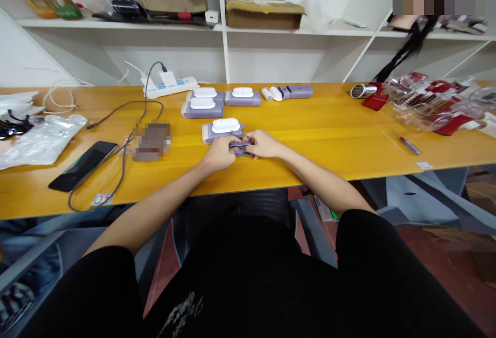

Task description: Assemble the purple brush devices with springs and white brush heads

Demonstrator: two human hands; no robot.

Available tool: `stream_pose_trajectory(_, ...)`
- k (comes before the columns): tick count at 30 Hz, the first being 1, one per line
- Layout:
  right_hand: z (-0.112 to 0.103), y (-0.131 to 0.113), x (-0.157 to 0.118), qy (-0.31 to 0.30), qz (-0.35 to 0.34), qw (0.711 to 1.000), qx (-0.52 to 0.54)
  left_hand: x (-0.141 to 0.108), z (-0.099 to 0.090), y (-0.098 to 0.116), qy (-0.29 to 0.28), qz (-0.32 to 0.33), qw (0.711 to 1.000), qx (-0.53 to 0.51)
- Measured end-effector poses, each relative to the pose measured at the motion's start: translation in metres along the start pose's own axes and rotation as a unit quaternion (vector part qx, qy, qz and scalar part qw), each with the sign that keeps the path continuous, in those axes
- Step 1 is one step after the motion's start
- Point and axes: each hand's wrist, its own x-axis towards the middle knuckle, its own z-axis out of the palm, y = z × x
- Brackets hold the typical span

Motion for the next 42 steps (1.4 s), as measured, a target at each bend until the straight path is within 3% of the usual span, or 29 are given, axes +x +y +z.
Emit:
stream_pose_trajectory(4, -0.005, 0.003, 0.003, -0.014, 0.001, 1.0, 0.012, -0.002, -0.007, -0.002, -0.031, 0.028, 0.999, -0.018)
stream_pose_trajectory(8, -0.016, 0.016, 0.006, -0.043, -0.024, 0.994, 0.094, -0.002, -0.01, -0.009, -0.03, 0.042, 0.995, -0.081)
stream_pose_trajectory(11, -0.025, 0.027, 0.013, 0.022, -0.043, 0.979, 0.197, 0.001, -0.009, -0.013, -0.035, 0.026, 0.993, -0.108)
stream_pose_trajectory(15, -0.026, 0.031, 0.022, 0.138, -0.114, 0.936, 0.304, 0.003, -0.01, -0.016, -0.036, 0.021, 0.992, -0.115)
stream_pose_trajectory(18, -0.02, 0.026, 0.023, 0.157, -0.175, 0.923, 0.305, 0.004, -0.011, -0.016, -0.042, 0.003, 0.991, -0.127)
stream_pose_trajectory(25, -0.008, 0.023, 0.02, 0.094, -0.249, 0.923, 0.279, 0.004, -0.015, -0.01, -0.044, -0.092, 0.978, -0.184)
stream_pose_trajectory(29, -0.011, 0.028, 0.015, 0.072, -0.273, 0.938, 0.2, 0.002, -0.018, -0.002, -0.039, -0.138, 0.959, -0.244)
stream_pose_trajectory(33, -0.016, 0.03, 0.012, 0.111, -0.29, 0.939, 0.146, 0.0, -0.02, 0.003, -0.051, -0.158, 0.931, -0.326)
stream_pose_trajectory(42, -0.014, 0.029, 0.009, 0.097, -0.304, 0.94, 0.124, -0.002, -0.022, 0.003, -0.078, -0.178, 0.892, -0.407)
